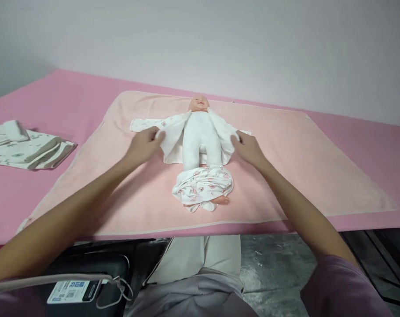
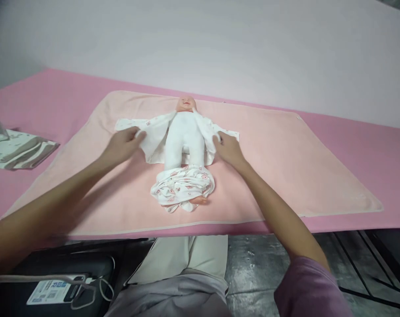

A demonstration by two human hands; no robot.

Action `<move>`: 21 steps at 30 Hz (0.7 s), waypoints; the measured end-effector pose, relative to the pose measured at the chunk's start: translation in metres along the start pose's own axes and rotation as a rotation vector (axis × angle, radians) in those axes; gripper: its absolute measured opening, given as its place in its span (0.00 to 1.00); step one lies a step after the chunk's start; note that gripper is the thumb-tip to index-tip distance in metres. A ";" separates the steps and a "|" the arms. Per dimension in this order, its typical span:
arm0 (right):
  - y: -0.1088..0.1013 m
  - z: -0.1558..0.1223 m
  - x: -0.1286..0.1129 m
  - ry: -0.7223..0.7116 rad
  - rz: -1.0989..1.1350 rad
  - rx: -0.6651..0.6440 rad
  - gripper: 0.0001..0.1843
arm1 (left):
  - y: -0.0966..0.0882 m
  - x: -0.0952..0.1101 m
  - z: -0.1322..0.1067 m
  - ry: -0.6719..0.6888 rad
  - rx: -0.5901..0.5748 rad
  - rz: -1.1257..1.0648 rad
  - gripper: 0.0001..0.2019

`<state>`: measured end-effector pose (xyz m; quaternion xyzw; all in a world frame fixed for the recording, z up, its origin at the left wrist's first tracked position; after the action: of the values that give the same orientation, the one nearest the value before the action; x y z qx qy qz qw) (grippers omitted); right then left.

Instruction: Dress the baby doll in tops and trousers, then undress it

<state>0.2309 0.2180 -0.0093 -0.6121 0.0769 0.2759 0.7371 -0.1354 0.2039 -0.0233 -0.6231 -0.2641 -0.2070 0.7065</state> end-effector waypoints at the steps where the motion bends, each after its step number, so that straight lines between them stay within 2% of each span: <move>1: -0.007 -0.005 0.022 0.092 0.073 -0.002 0.19 | -0.011 -0.016 0.003 -0.085 0.009 -0.027 0.16; 3: -0.013 -0.017 0.061 0.251 0.144 -0.107 0.21 | -0.028 -0.048 0.008 -0.225 0.001 0.034 0.15; 5: -0.013 -0.030 0.085 0.348 0.124 -0.177 0.18 | -0.036 -0.073 0.010 -0.310 -0.042 0.172 0.13; 6: -0.011 -0.036 0.091 0.363 0.094 -0.159 0.15 | -0.037 -0.082 0.011 -0.318 -0.055 0.235 0.12; 8: -0.009 -0.045 0.085 0.302 0.032 -0.033 0.12 | -0.035 -0.086 0.010 -0.239 -0.011 0.319 0.14; 10: -0.007 -0.051 0.063 0.129 0.041 0.066 0.11 | -0.028 -0.072 0.002 -0.036 0.081 0.331 0.14; 12: -0.004 -0.055 0.032 -0.083 0.150 0.026 0.12 | -0.017 -0.045 -0.013 0.210 0.087 0.241 0.15; 14: 0.000 -0.058 0.000 -0.272 0.295 -0.117 0.15 | -0.002 -0.011 -0.034 0.415 -0.061 0.096 0.17; 16: 0.004 -0.060 -0.027 -0.415 0.364 -0.250 0.18 | 0.013 0.019 -0.056 0.544 -0.265 0.005 0.18; 18: 0.008 -0.059 -0.044 -0.499 0.346 -0.310 0.22 | 0.024 0.040 -0.070 0.604 -0.434 -0.032 0.17; 21: 0.015 -0.058 -0.057 -0.534 0.299 -0.360 0.27 | 0.032 0.051 -0.075 0.612 -0.599 -0.055 0.17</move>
<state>0.1889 0.1474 -0.0105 -0.6205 -0.0795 0.5400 0.5632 -0.0673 0.1362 -0.0217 -0.7033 0.0129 -0.4688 0.5343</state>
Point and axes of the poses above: each hand's wrist, its own z-axis towards the middle knuckle, its own y-axis out of the palm, x = y × z, the point moved 2 cm from there along z, towards the middle knuckle, and after that the axes turned 6 degrees about -y, right-handed, at the moved point
